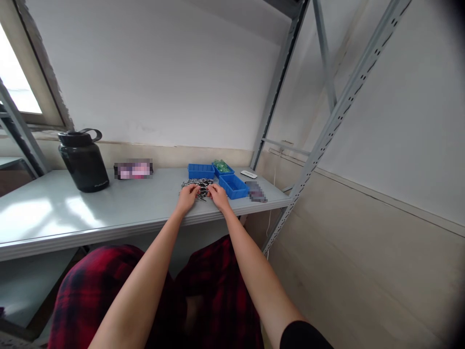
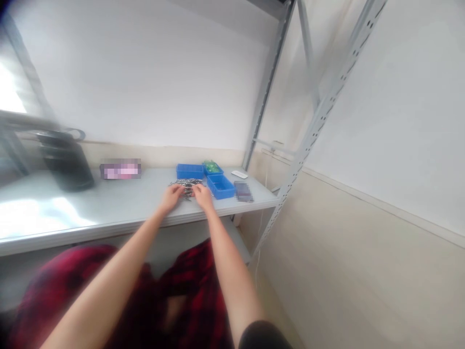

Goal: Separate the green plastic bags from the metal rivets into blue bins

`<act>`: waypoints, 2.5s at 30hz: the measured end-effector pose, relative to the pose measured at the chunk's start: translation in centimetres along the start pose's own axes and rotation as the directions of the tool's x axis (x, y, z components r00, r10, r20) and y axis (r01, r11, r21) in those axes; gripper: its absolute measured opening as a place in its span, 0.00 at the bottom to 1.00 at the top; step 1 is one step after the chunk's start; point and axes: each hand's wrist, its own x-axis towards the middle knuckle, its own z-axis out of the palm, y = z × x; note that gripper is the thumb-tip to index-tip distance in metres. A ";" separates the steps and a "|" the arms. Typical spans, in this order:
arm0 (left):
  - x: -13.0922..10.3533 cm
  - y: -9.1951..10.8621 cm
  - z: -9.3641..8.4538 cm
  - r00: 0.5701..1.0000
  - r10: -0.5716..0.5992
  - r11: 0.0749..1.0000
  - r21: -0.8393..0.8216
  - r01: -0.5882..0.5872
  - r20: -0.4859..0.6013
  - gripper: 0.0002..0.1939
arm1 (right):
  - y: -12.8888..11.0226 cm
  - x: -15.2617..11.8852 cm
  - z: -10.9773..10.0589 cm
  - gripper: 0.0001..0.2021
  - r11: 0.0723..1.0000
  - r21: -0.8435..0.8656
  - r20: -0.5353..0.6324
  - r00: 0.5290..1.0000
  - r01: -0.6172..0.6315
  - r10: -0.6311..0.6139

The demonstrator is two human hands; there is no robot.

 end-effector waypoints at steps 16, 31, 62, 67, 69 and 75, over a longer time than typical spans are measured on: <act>0.0 -0.1 0.0 1.000 -0.003 1.000 -0.005 0.003 -0.001 0.13 | 0.4 0.2 0.1 0.13 1.000 0.006 -0.011 1.000 0.015 -0.015; 0.1 -0.1 0.0 1.000 -0.005 1.000 -0.013 0.005 0.010 0.14 | 0.2 0.1 0.0 0.12 0.999 0.042 0.002 1.000 0.019 -0.020; 0.1 0.2 -0.2 0.997 -0.011 0.997 -0.071 0.016 0.078 0.15 | 0.0 0.1 0.4 0.12 0.993 0.116 0.082 0.997 -0.008 -0.001; -0.1 0.1 -0.3 0.991 -0.041 0.993 -0.100 0.054 0.128 0.19 | -0.1 0.0 0.3 0.11 0.994 0.102 0.092 0.995 0.024 -0.033; -0.1 0.0 -0.3 0.991 -0.040 0.993 -0.107 0.053 0.127 0.21 | -0.2 -0.1 0.2 0.12 0.995 0.076 0.103 0.992 0.059 -0.067; -0.1 0.0 -0.2 0.993 -0.055 0.993 -0.097 0.065 0.106 0.21 | -0.4 -0.2 0.1 0.10 0.998 0.053 0.096 0.994 0.042 -0.047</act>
